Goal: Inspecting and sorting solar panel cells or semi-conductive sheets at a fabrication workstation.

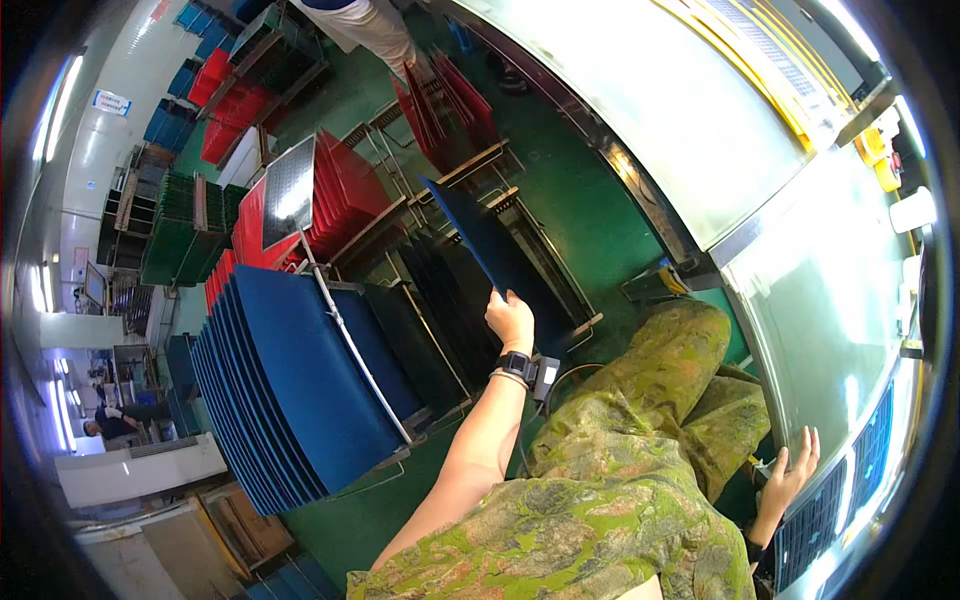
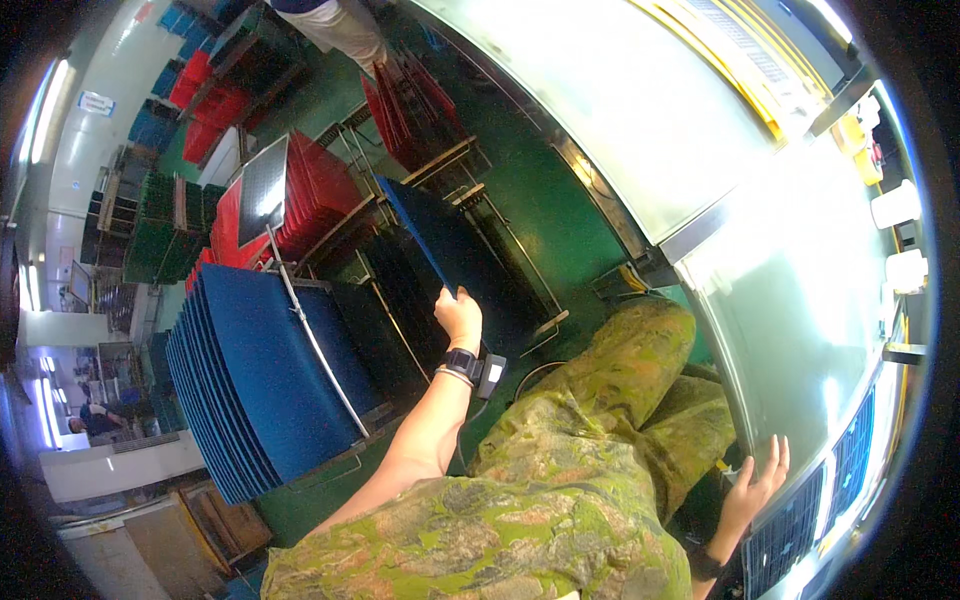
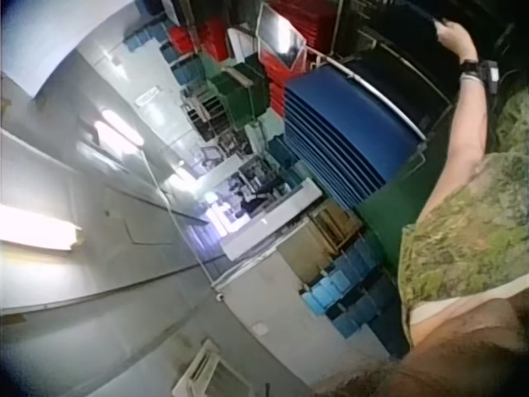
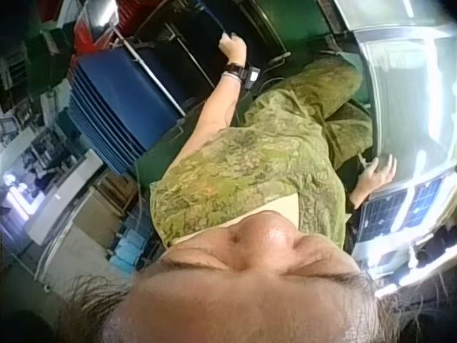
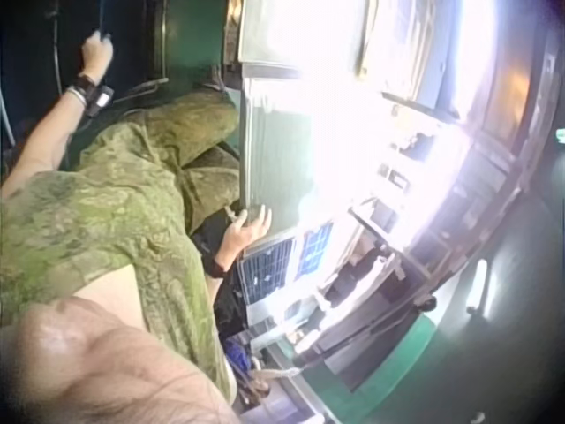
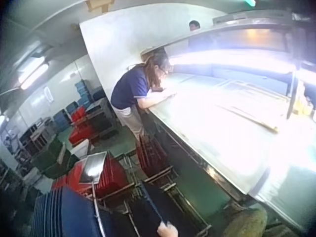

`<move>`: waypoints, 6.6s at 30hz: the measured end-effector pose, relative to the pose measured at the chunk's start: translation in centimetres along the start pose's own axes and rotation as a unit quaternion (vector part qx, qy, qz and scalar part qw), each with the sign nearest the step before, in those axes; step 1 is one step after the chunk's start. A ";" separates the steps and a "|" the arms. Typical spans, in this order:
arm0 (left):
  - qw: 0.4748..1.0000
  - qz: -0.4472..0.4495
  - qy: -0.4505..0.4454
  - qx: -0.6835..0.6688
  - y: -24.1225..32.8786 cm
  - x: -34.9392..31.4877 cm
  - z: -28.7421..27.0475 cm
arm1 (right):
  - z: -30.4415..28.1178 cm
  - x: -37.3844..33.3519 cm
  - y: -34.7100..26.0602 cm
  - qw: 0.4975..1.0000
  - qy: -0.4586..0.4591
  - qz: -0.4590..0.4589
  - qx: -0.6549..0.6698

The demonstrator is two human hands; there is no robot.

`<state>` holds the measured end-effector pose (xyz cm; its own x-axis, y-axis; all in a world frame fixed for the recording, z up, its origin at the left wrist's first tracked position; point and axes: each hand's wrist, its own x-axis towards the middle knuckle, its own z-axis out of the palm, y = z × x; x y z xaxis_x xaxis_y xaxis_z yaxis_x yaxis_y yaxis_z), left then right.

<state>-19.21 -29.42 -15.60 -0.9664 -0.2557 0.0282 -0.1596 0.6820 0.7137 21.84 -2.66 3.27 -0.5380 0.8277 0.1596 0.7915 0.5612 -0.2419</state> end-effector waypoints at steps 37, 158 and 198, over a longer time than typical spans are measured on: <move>0.998 -0.066 -0.022 0.001 3.2 -1.0 0.9 | 0.2 0.3 1.1 0.999 -0.024 0.001 -0.043; 0.436 -0.135 -0.859 -0.231 21.6 -15.6 -4.7 | -16.0 5.2 8.8 0.603 0.106 0.142 0.778; 0.402 0.383 -0.824 0.108 37.0 -21.9 -6.0 | -7.8 -15.1 14.8 0.999 0.033 -0.016 0.005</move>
<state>-2.68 -2.72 14.41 0.4593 0.7668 -0.4484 0.4717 0.2172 0.8546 43.93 -6.82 4.70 -0.5422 0.8082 0.2296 0.7715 0.5872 -0.2450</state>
